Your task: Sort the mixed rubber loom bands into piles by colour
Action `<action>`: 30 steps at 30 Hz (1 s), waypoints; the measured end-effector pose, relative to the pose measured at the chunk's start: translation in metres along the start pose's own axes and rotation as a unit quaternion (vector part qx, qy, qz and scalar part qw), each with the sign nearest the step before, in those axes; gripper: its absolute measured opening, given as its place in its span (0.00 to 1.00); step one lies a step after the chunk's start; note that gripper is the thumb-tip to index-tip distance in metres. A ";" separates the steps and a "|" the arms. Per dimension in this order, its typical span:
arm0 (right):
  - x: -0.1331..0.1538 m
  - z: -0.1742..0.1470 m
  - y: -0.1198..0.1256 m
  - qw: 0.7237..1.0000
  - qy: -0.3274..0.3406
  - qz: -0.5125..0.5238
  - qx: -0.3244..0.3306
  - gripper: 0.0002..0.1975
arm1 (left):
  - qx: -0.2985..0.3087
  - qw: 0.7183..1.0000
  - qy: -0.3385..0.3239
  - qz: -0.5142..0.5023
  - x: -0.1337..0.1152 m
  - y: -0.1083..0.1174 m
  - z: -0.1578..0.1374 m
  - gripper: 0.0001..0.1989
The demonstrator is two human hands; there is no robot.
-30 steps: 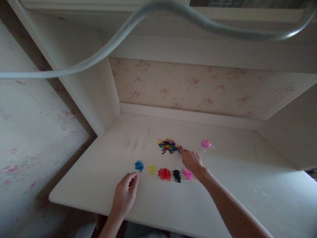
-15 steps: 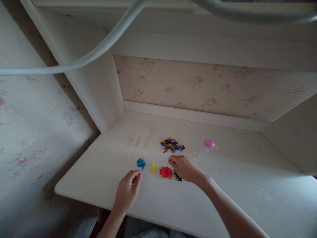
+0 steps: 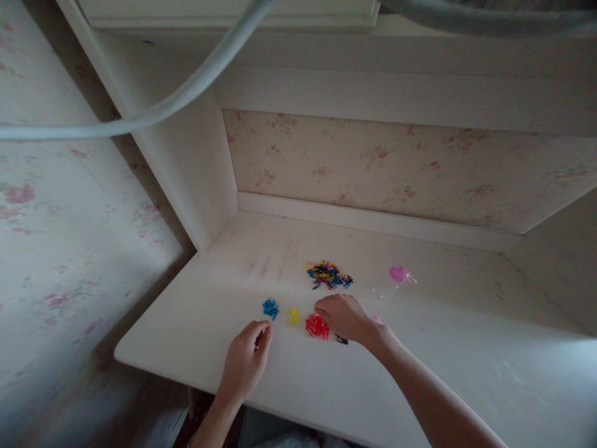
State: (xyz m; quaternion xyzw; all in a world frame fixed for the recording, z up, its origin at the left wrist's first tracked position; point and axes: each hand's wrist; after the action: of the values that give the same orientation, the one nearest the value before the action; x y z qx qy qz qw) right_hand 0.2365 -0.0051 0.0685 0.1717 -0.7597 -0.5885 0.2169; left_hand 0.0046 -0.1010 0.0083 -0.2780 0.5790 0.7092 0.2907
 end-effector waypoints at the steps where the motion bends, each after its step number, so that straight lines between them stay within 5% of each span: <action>1: -0.001 -0.001 0.001 1.000 -0.002 0.003 -0.006 0.14 | -0.001 1.000 0.000 0.000 0.000 0.000 0.000 0.14; 9: -0.008 -0.040 0.011 0.986 -0.058 0.097 -0.118 0.18 | -0.006 1.000 0.007 0.005 -0.001 0.000 -0.001 0.16; 14: -0.027 -0.095 -0.031 0.907 -0.151 0.304 -0.248 0.18 | -0.017 1.000 0.010 0.016 -0.007 -0.001 0.000 0.15; 21: -0.063 -0.163 -0.099 0.786 -0.372 0.382 -0.313 0.24 | 0.047 0.993 -0.072 0.086 -0.059 -0.014 0.038 0.14; 30: -0.066 -0.154 -0.102 0.809 -0.330 0.377 -0.307 0.24 | 0.123 0.955 -0.045 0.265 -0.085 -0.066 0.105 0.10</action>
State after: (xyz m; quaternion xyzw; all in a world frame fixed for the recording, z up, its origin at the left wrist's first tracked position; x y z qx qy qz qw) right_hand 0.3750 -0.1228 -0.0062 -0.4085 -0.5706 -0.6840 0.1992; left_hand 0.1043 0.0047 0.0456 -0.0445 0.7006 0.6961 0.1503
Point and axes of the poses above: each hand's wrist, its own z-axis towards the middle knuckle, its own y-axis out of the back of the hand, x = y × z
